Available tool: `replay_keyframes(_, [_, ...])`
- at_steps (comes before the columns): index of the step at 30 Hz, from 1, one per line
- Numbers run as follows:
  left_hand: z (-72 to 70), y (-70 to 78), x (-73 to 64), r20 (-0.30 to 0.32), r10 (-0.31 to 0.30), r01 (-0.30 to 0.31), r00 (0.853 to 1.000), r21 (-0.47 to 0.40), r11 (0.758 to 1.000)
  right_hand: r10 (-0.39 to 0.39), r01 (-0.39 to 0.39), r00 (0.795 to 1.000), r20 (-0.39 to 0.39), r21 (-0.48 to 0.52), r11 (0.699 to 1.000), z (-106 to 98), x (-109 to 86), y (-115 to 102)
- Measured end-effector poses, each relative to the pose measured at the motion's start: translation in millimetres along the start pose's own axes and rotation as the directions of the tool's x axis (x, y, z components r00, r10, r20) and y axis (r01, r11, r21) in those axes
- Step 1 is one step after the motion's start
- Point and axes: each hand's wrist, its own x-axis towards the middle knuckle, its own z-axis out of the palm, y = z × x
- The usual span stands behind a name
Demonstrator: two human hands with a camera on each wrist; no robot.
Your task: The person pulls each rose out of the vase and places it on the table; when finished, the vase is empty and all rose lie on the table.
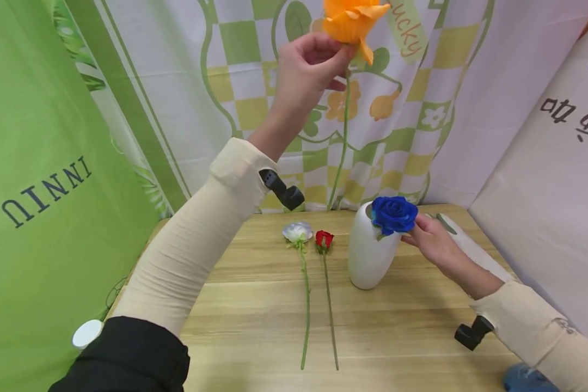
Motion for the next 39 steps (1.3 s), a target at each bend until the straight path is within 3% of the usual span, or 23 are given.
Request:
replay_keyframes(7, [-22.0, -22.9, -7.3, -0.08, -0.063, 0.06, 0.995, -0.041, 0.997, 0.033, -0.034, 0.999, -0.024, -0.048, 0.998, 0.6, 0.2, -0.7])
replay_keyframes(14, [-58.9, -57.9, -21.8, -0.16, -0.158, 0.143, 0.974, -0.104, 0.984, 0.037, -0.038, 0.999, -0.026, -0.042, 0.998, 3.3, -1.2, -1.0])
replay_keyframes(20, [-88.5, -87.1, -33.1, -0.237, -0.256, 0.225, 0.937, -0.15, 0.963, 0.009, -0.009, 1.0, -0.021, -0.003, 1.0, 1.4, -0.5, -1.3])
replay_keyframes(27, [-116.3, -109.8, -43.8, -0.323, -0.31, 0.259, 0.894, -0.192, 0.946, 0.04, -0.04, 0.999, -0.016, -0.044, 0.998, 0.3, 2.8, -1.3])
replay_keyframes(31, [-125.6, -118.8, -50.4, -0.307, -0.361, 0.312, 0.881, -0.197, 0.929, 0.041, -0.041, 0.999, -0.016, -0.016, 0.999, -0.8, 3.3, 0.1])
replay_keyframes(39, [-139.3, -152.0, -79.8, -0.255, -0.502, 0.463, 0.826, -0.2, 0.863, 0.039, -0.04, 0.999, -0.02, -0.009, 0.999, 0.4, 2.8, 1.7])
